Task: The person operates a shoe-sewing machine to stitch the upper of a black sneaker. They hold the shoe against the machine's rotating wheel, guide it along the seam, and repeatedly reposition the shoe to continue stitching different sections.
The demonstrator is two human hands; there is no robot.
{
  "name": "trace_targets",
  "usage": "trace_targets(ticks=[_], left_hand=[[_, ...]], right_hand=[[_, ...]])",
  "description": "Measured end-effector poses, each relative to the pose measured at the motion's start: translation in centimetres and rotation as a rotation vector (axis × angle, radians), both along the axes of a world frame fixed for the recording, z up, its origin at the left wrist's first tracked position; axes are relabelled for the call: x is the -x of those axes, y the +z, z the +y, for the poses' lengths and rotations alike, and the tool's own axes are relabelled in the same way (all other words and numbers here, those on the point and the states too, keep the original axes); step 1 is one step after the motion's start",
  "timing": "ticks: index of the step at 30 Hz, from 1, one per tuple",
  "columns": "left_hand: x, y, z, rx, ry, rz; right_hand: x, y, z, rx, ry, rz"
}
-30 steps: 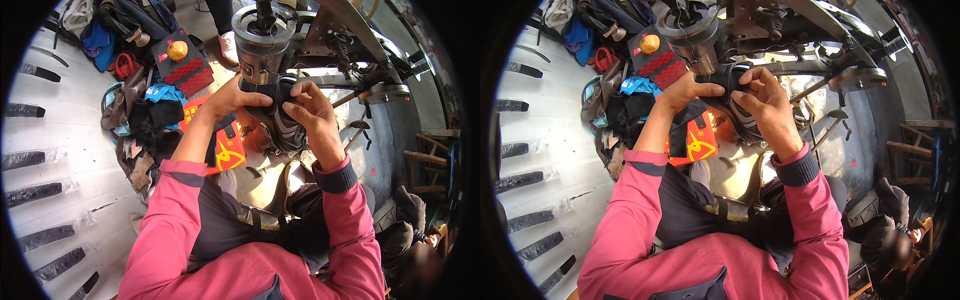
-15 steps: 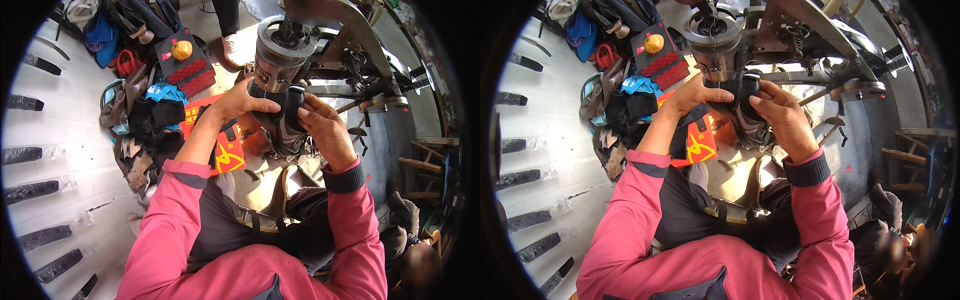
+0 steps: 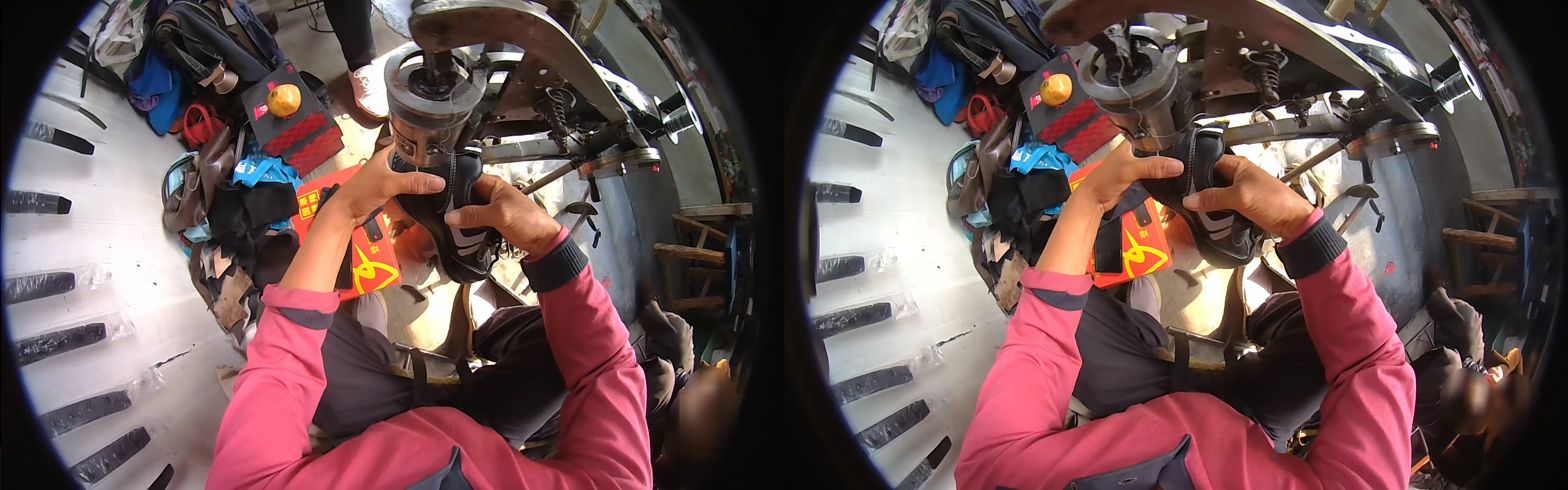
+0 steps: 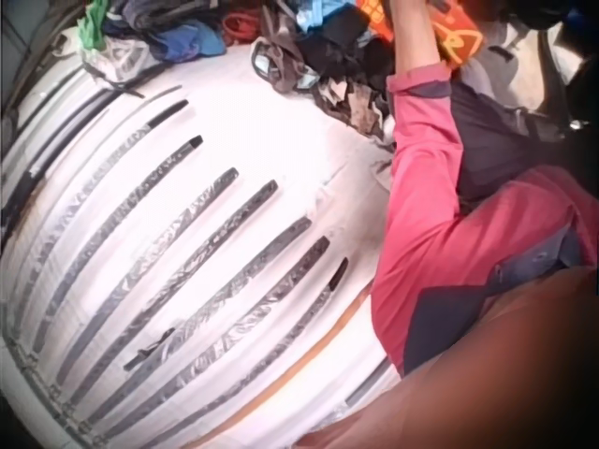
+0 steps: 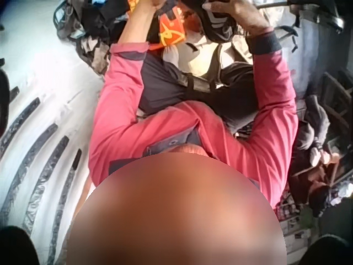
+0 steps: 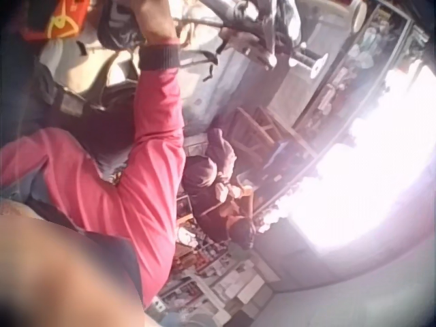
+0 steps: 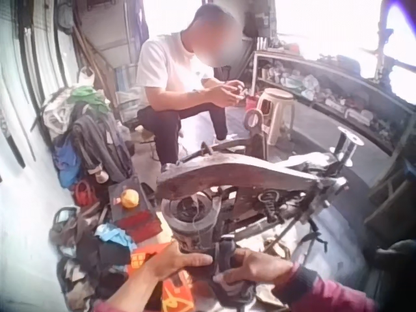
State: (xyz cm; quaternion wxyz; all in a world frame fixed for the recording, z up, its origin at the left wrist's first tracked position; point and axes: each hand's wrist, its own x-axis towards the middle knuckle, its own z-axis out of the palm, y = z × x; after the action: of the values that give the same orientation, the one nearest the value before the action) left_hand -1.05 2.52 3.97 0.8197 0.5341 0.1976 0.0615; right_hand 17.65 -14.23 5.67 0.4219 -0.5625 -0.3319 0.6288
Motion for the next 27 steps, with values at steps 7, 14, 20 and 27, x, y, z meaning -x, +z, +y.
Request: trace_targets(ticks=[7, 14, 20, 27], left_hand=[[0.0, -0.5, -0.8, -0.122, 0.103, -0.032], [0.1, -1.0, -0.7, -0.122, 0.098, -0.055], [0.0, -1.1, -0.9, -0.11, 0.13, -0.062], [0.3, -1.6, -1.4, -0.07, 0.2, -0.034]], right_hand=[[0.7, -0.2, 0.0, 0.001, -0.04, -0.035], [0.8, 0.3, -1.2, -0.085, -0.056, 0.158], [0.4, 0.0, 0.0, 0.054, -0.015, 0.015], [0.6, -0.1, 0.1, -0.021, -0.015, -0.044]])
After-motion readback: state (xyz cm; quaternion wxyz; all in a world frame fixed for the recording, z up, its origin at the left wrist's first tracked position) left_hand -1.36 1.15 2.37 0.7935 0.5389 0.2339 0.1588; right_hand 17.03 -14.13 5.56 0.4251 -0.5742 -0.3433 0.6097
